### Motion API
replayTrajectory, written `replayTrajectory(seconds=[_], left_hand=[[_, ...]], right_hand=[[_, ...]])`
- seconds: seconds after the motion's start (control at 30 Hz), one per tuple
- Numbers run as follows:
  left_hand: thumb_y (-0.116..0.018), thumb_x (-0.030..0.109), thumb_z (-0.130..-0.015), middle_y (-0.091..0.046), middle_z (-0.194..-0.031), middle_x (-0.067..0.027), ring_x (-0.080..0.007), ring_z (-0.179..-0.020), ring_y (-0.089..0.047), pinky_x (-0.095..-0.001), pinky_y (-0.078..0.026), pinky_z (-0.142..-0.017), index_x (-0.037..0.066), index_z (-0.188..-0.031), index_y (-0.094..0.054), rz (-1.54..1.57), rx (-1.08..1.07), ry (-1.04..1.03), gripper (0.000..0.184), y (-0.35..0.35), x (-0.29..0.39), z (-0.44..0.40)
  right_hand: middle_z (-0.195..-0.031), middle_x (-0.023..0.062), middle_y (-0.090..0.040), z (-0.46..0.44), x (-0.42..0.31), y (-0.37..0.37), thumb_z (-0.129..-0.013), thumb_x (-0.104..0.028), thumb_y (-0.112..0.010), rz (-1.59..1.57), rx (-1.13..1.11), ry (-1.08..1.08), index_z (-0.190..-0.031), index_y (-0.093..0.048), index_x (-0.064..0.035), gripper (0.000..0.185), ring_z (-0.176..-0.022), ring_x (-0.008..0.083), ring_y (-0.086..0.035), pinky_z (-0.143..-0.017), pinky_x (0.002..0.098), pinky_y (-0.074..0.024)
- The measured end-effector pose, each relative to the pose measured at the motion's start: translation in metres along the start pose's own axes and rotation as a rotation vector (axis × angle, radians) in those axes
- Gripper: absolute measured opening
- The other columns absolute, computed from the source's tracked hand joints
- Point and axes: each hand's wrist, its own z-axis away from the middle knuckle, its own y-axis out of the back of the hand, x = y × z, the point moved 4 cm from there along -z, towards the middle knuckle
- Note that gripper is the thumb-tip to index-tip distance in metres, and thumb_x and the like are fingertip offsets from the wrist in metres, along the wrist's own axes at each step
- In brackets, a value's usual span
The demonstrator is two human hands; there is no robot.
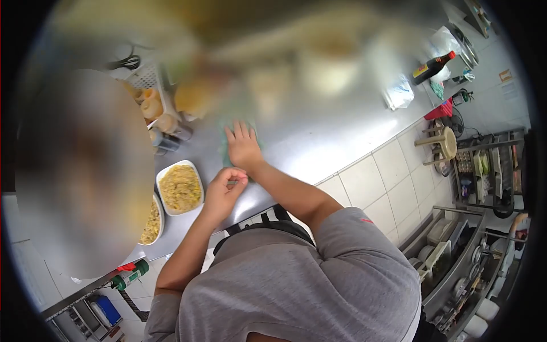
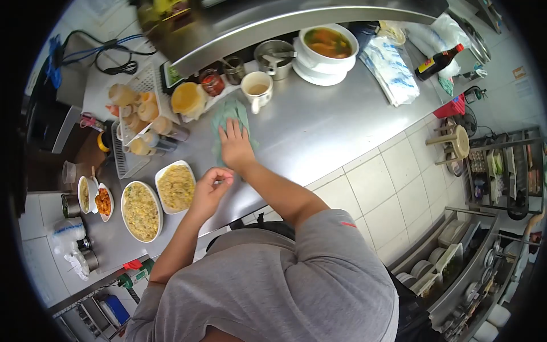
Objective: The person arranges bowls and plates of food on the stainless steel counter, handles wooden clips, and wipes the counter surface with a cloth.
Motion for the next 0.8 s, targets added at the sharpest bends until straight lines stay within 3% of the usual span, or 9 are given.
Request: replayTrajectory(seconds=[0.2,0.3,0.4,0.43,0.47,0.53,0.63,0.73,0.8], left_hand=[[-0.064,0.016,-0.086,-0.057,-0.113,-0.0092,-0.0133,-0.092,-0.057,-0.0275,-0.049,-0.074,0.001,-0.106,-0.055,-0.208,-0.146,0.088,0.027,-0.050,-0.006,-0.065],[-0.061,0.020,-0.088,-0.047,-0.124,-0.0109,-0.0169,-0.097,-0.054,-0.0316,-0.050,-0.073,0.005,-0.125,-0.043,-0.062,0.091,0.106,0.043,-0.071,0.007,-0.117],[-0.057,0.029,-0.091,-0.038,-0.132,-0.0150,-0.0233,-0.100,-0.054,-0.0377,-0.051,-0.076,0.007,-0.134,-0.032,0.165,0.132,0.332,0.055,-0.078,-0.001,-0.147],[-0.055,0.033,-0.092,-0.038,-0.131,-0.0160,-0.0251,-0.101,-0.054,-0.0389,-0.051,-0.078,0.007,-0.135,-0.032,0.259,0.107,0.379,0.055,-0.080,-0.008,-0.153],[-0.052,0.037,-0.093,-0.037,-0.131,-0.0171,-0.0270,-0.102,-0.054,-0.0402,-0.050,-0.079,0.006,-0.135,-0.032,0.363,0.087,0.418,0.056,-0.083,-0.013,-0.163],[-0.050,0.039,-0.094,-0.040,-0.128,-0.0166,-0.0262,-0.102,-0.054,-0.0401,-0.050,-0.080,0.006,-0.130,-0.037,0.430,0.095,0.365,0.051,-0.084,-0.019,-0.178],[-0.045,0.038,-0.096,-0.048,-0.118,-0.0142,-0.0235,-0.100,-0.055,-0.0384,-0.050,-0.079,0.006,-0.117,-0.044,0.482,0.172,0.302,0.038,-0.080,-0.045,-0.189],[-0.042,0.035,-0.098,-0.054,-0.106,-0.0106,-0.0200,-0.094,-0.057,-0.0354,-0.050,-0.076,0.007,-0.103,-0.047,0.481,0.285,0.244,0.029,-0.062,-0.056,-0.194],[-0.042,0.034,-0.098,-0.056,-0.100,-0.0090,-0.0184,-0.091,-0.058,-0.0342,-0.050,-0.074,0.007,-0.098,-0.048,0.475,0.343,0.236,0.027,-0.050,-0.058,-0.194]], right_hand=[[-0.139,0.0272,-0.033,0.078,0.156,0.107,-0.079,-0.009,-0.046,0.194,0.060,-0.354,-0.129,-0.045,-0.0002,0.051,-0.132,0.0425,-0.027,-0.107,0.0560,-0.0203],[-0.134,0.0274,-0.039,0.122,0.290,0.132,-0.078,-0.009,-0.048,0.286,0.236,-0.615,-0.126,-0.049,-0.0010,0.049,-0.127,0.0425,-0.034,-0.107,0.0524,-0.0227],[-0.117,0.0213,-0.056,0.216,0.379,0.215,-0.073,-0.008,-0.055,0.206,0.409,-1.068,-0.104,-0.061,-0.0002,0.032,-0.108,0.0358,-0.054,-0.092,0.0430,-0.0424],[-0.099,0.0182,-0.064,0.253,0.411,0.224,-0.077,-0.010,-0.055,0.669,-0.213,-0.929,-0.093,-0.064,-0.0019,0.020,-0.096,0.0327,-0.060,-0.085,0.0440,-0.0457],[-0.088,0.0189,-0.066,0.313,0.481,0.218,-0.074,-0.010,-0.052,0.569,-0.242,-0.946,-0.091,-0.065,0.0019,0.025,-0.083,0.0353,-0.062,-0.077,0.0416,-0.0490],[-0.092,0.0171,-0.068,0.323,0.444,0.285,-0.076,-0.010,-0.053,0.277,0.366,-1.229,-0.101,-0.067,-0.0028,0.030,-0.086,0.0301,-0.065,-0.080,0.0388,-0.0507],[-0.099,0.0186,-0.067,0.252,0.360,0.327,-0.074,-0.008,-0.050,-0.194,0.569,-1.070,-0.113,-0.063,-0.0016,0.041,-0.092,0.0287,-0.065,-0.085,0.0355,-0.0494],[-0.132,0.0228,-0.048,0.172,0.311,0.265,-0.073,-0.006,-0.054,-0.515,0.094,-0.869,-0.125,-0.053,-0.0015,0.053,-0.120,0.0306,-0.049,-0.100,0.0355,-0.0384],[-0.142,0.0180,-0.037,0.129,0.269,0.177,-0.068,-0.007,-0.062,-0.156,-0.185,-0.283,-0.125,-0.055,-0.0062,0.058,-0.126,0.0346,-0.041,-0.104,0.0405,-0.0355]])
